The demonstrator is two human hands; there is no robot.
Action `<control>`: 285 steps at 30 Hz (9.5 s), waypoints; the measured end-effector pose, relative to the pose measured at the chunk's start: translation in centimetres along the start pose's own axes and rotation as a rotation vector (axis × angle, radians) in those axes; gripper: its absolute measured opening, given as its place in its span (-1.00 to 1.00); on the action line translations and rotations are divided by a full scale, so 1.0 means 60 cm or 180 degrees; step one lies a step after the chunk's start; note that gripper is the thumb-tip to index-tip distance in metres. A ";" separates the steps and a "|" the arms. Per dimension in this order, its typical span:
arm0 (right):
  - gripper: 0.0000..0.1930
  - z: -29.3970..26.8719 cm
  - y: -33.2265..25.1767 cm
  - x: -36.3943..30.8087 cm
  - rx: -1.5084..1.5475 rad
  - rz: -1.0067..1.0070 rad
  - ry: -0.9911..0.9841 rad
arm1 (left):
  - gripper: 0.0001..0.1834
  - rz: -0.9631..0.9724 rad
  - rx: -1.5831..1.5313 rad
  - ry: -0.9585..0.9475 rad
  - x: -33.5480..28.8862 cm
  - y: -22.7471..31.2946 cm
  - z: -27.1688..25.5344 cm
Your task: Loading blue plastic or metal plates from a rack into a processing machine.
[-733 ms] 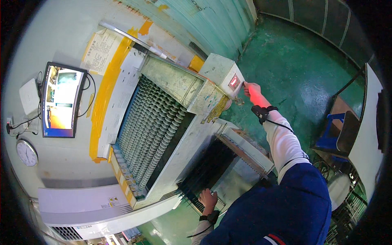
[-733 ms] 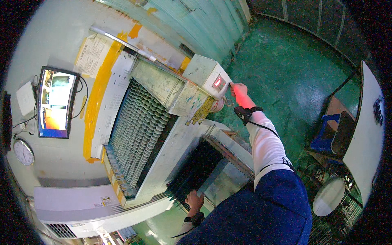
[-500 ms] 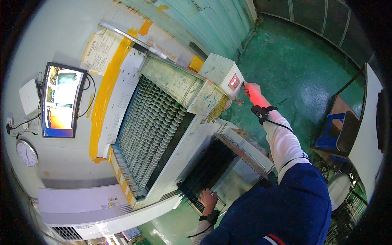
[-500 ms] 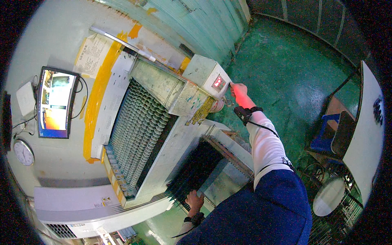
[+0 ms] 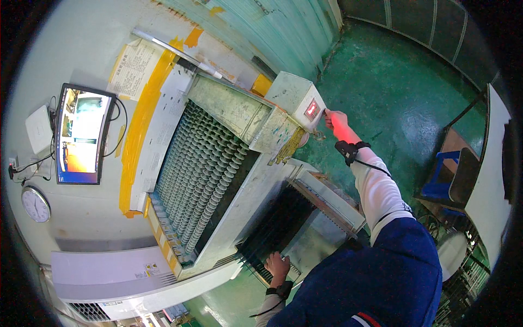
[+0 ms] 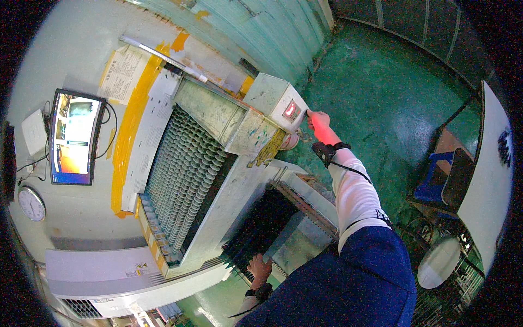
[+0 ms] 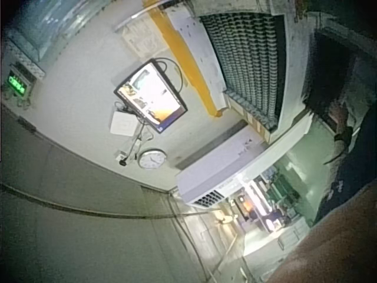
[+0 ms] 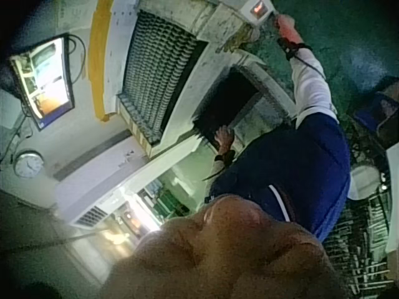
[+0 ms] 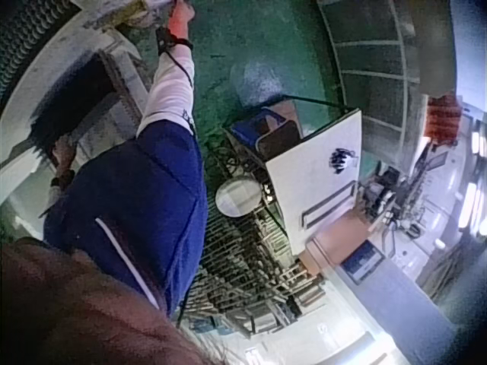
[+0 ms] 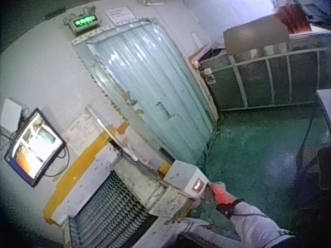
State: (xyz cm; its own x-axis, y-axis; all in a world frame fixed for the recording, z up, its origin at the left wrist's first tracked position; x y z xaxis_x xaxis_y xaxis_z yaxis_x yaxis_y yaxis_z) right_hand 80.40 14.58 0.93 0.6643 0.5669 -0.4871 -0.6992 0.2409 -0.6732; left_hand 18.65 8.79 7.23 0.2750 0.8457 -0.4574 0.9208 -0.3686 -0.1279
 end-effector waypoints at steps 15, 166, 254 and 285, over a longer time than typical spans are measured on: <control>-0.84 0.001 0.005 0.001 0.0194 -0.0018 -0.0274 | -0.43 0.0080 0.0123 0.0061 0.000 -0.004 0.005; -0.67 0.837 0.464 -0.368 -0.1871 0.1801 -0.3148 | -0.23 -0.1421 -0.2241 0.0087 -0.224 -0.300 0.224; -0.77 0.275 0.579 -0.645 -0.7489 -0.2575 -0.4683 | -0.15 -0.1149 -0.2182 -0.0069 -0.233 -0.311 0.238; -0.92 0.477 0.277 -0.646 -0.2771 0.0046 -0.3415 | -0.17 0.0462 -0.5236 -0.0235 -0.152 -0.249 0.130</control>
State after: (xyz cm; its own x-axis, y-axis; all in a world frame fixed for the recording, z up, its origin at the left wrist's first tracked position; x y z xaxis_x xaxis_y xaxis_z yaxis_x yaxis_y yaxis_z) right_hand 35.47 19.12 24.57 -0.1461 0.9840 -0.1016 -0.0512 -0.1101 -0.9926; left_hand 0.25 3.57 6.46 0.4108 0.8061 -0.4260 0.1912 0.3806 0.9047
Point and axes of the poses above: each hand's wrist, its own x-axis towards the middle knuckle, its own z-axis out of the palm, y = z × x, the point moved 7 cm from there along x, towards the middle knuckle, and after that the axes turned 8 degrees about -y, right-handed, at the moved point
